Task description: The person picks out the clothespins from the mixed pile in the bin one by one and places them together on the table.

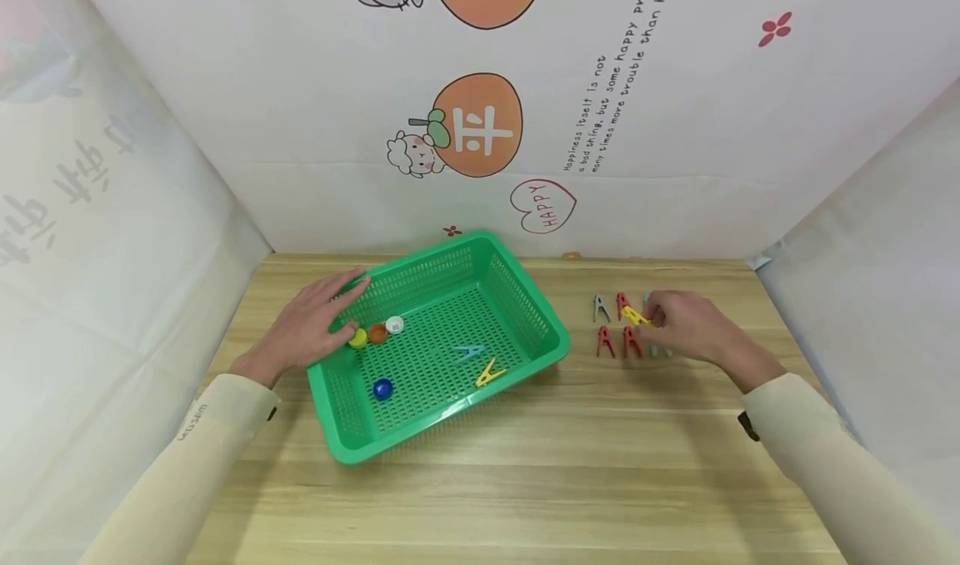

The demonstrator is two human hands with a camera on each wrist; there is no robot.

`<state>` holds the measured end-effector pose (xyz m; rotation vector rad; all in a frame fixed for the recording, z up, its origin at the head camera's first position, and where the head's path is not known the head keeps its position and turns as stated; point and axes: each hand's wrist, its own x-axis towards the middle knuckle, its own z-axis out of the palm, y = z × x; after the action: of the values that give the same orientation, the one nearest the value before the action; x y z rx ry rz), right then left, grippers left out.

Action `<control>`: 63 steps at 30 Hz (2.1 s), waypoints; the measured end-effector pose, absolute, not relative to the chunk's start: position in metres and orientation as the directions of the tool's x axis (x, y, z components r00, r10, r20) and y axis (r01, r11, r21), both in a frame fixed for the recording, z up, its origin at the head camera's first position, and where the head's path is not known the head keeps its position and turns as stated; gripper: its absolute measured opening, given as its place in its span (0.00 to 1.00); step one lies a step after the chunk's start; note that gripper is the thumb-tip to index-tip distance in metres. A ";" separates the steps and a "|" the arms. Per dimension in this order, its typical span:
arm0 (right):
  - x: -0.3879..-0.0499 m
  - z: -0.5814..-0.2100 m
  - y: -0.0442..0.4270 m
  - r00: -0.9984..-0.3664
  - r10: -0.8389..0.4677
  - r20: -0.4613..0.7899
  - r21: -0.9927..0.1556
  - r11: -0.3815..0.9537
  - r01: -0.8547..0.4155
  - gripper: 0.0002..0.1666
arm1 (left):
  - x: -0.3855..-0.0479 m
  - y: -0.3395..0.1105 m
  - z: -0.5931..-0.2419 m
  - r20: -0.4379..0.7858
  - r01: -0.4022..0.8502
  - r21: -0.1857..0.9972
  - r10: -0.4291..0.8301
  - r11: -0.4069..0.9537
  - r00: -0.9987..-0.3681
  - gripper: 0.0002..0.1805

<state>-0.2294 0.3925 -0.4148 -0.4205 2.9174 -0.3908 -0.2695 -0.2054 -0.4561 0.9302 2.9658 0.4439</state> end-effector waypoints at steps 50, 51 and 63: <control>-0.207 -0.487 0.479 -0.982 -0.010 -0.187 -0.314 0.948 0.050 0.30 | -0.271 -0.205 -0.454 0.072 0.562 0.259 0.565 0.785 -0.822 0.42; -0.207 -0.487 0.479 -0.983 -0.010 -0.183 -0.315 0.948 0.049 0.30 | -0.271 -0.205 -0.455 0.072 0.562 0.260 0.565 0.785 -0.822 0.42; -0.209 -0.492 0.481 -0.984 0.021 -0.178 -0.322 0.943 0.078 0.32 | -0.270 -0.205 -0.456 0.070 0.559 0.266 0.562 0.786 -0.824 0.42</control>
<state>-0.2093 0.4807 -0.4920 0.0752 2.9259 -0.4953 -0.2700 -0.2051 -0.4558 0.9278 2.9557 0.4341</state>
